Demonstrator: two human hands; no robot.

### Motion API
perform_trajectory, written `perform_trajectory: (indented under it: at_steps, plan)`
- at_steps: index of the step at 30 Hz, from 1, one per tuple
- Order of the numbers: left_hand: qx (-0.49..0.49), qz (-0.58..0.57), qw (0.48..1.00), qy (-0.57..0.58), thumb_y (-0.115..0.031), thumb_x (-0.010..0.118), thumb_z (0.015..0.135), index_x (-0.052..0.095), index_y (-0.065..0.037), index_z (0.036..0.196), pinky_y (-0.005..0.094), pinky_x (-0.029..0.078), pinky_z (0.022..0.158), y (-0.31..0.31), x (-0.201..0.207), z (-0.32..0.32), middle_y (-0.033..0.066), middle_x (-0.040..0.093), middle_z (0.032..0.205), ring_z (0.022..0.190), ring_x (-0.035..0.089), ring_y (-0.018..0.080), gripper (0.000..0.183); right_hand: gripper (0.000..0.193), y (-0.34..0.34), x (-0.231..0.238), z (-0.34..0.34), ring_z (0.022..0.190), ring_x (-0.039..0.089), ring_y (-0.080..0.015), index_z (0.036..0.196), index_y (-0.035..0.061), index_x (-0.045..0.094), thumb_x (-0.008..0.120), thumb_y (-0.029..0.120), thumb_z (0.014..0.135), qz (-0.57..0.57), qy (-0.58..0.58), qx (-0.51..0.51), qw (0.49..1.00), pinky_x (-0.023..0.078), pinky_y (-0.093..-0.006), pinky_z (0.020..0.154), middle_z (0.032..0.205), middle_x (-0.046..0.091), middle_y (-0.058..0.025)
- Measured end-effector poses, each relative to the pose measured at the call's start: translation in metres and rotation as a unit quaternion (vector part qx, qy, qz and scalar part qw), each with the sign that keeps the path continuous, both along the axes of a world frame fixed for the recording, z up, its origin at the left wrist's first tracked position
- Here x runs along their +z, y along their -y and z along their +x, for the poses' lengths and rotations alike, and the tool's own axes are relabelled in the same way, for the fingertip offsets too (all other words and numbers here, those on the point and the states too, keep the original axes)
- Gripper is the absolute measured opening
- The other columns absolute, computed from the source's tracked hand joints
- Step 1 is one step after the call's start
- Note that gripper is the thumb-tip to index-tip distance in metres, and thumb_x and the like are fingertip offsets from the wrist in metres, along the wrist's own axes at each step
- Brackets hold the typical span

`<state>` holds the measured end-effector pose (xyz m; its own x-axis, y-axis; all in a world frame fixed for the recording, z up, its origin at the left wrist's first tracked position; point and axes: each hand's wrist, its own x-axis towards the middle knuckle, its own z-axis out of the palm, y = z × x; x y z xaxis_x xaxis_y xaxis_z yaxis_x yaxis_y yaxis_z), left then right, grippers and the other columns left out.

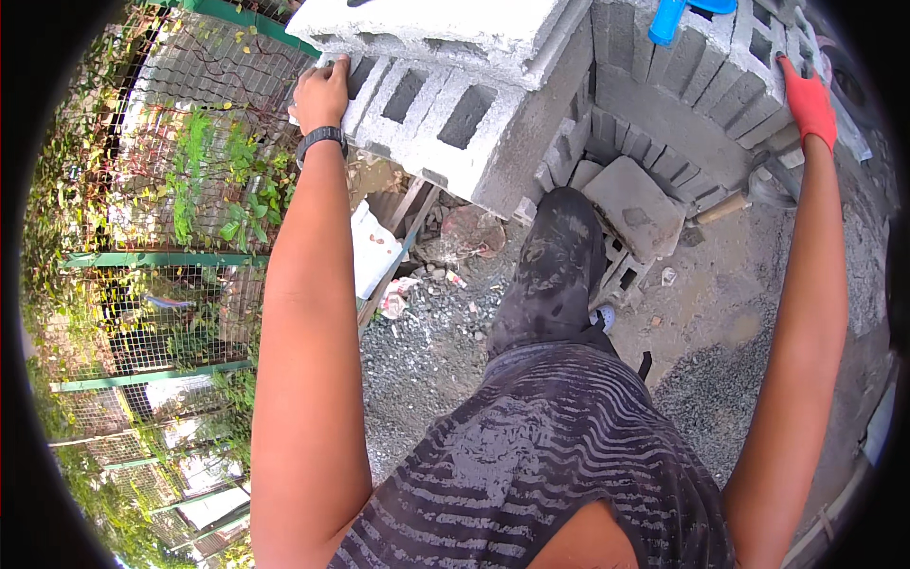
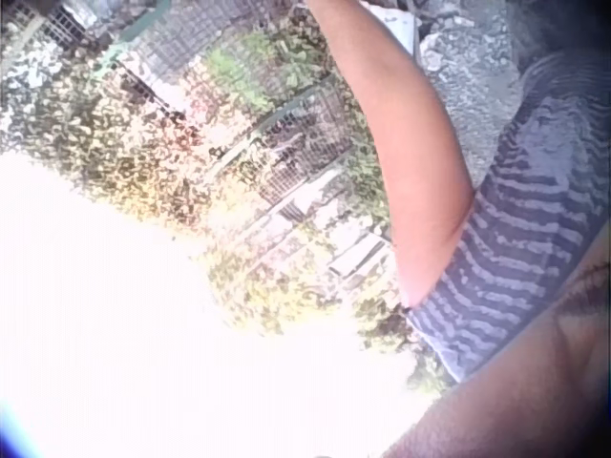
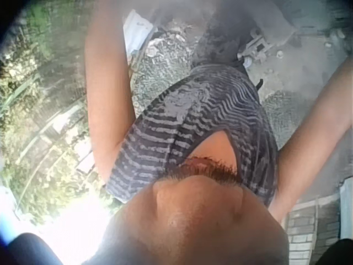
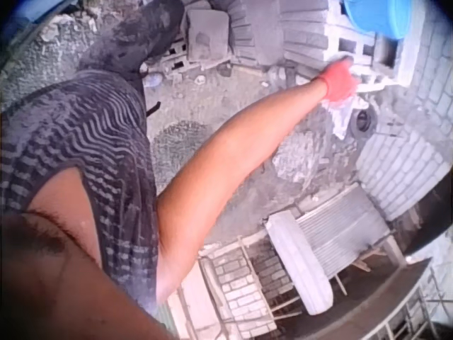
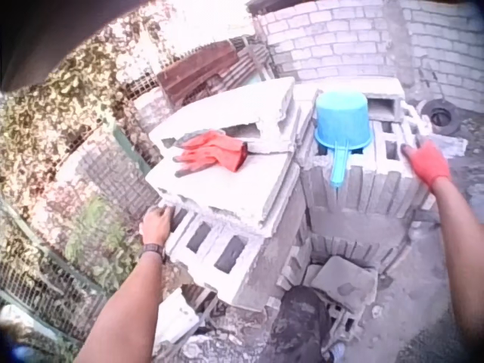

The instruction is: The person puts on a pair of red and black work gloves while standing in an outdoor construction area, then places a blue scoop on a stack of concrete blocks.

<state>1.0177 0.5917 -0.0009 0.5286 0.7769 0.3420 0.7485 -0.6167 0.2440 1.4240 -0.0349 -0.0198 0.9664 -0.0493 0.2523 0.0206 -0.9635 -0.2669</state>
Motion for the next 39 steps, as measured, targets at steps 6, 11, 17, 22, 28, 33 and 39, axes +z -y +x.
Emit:
perform_trajectory:
  at_steps: [6,11,17,22,28,33,39]
  plan:
    - [0.011,0.021,1.000,-0.009,-0.076,0.054,0.087,0.080,-0.021,0.120,0.0667,0.029,0.114,-0.007,0.004,-0.006,0.0081,0.063,0.146,0.136,0.056,0.0344,0.069,0.118,-0.009,-0.001,0.010,0.149,0.041,-0.0399,0.157,0.0032,0.043,0.056,0.089,0.076,0.032,0.026,0.033,0.999,0.032,-0.0470,0.121,0.158,0.047,-0.0237]
    - [0.020,0.014,1.000,-0.018,-0.079,0.055,0.083,0.075,-0.020,0.128,0.0612,0.031,0.115,-0.012,0.002,-0.003,0.0100,0.063,0.146,0.137,0.056,0.0351,0.078,0.122,-0.003,-0.004,0.018,0.151,0.038,-0.0399,0.158,0.0052,0.042,0.057,0.091,0.073,-0.002,0.021,0.041,0.999,0.029,-0.0479,0.123,0.160,0.044,-0.0241]
    - [0.012,0.017,1.000,-0.008,-0.081,0.056,0.081,0.074,-0.018,0.130,0.0611,0.031,0.115,-0.012,-0.001,-0.005,0.0111,0.061,0.148,0.137,0.055,0.0359,0.082,0.122,0.003,-0.005,0.029,0.151,0.038,-0.0411,0.161,0.0089,0.039,0.056,0.092,0.073,-0.055,-0.015,0.063,0.996,0.027,-0.0504,0.124,0.161,0.043,-0.0241]
    - [0.008,0.024,1.000,-0.006,-0.080,0.056,0.081,0.074,-0.019,0.130,0.0599,0.031,0.116,-0.017,-0.002,-0.005,0.0117,0.061,0.148,0.138,0.055,0.0360,0.081,0.115,0.000,-0.004,0.023,0.149,0.041,-0.0411,0.160,0.0090,0.041,0.055,0.088,0.078,-0.024,0.023,0.043,0.999,0.028,-0.0517,0.123,0.159,0.046,-0.0236]
    - [0.012,0.005,1.000,-0.026,-0.080,0.052,0.086,0.075,-0.020,0.130,0.0681,0.028,0.115,-0.010,-0.004,0.007,0.0082,0.060,0.150,0.141,0.052,0.0341,0.077,0.086,-0.001,0.010,-0.007,0.145,0.047,-0.0421,0.158,0.0210,0.048,0.048,0.072,0.088,0.026,0.006,0.001,1.000,0.036,-0.0500,0.118,0.159,0.046,-0.0206]
    - [0.002,0.003,0.999,-0.052,-0.080,0.050,0.088,0.072,-0.016,0.134,0.0658,0.029,0.116,-0.057,0.003,-0.024,0.0101,0.055,0.155,0.144,0.049,0.0325,0.082,0.071,-0.035,0.015,-0.039,0.138,0.054,-0.0402,0.150,0.0236,0.058,0.051,0.061,0.090,0.068,0.016,-0.004,0.998,0.042,-0.0469,0.114,0.153,0.056,-0.0115]
    - [0.025,0.005,0.998,-0.055,-0.079,0.049,0.089,0.072,-0.017,0.134,0.0644,0.030,0.116,-0.016,0.002,0.002,0.0092,0.054,0.155,0.144,0.050,0.0321,0.080,0.054,-0.017,0.019,-0.048,0.130,0.059,-0.0385,0.142,0.0268,0.065,0.049,0.048,0.095,0.068,0.045,-0.008,0.997,0.045,-0.0478,0.110,0.145,0.063,-0.0079]
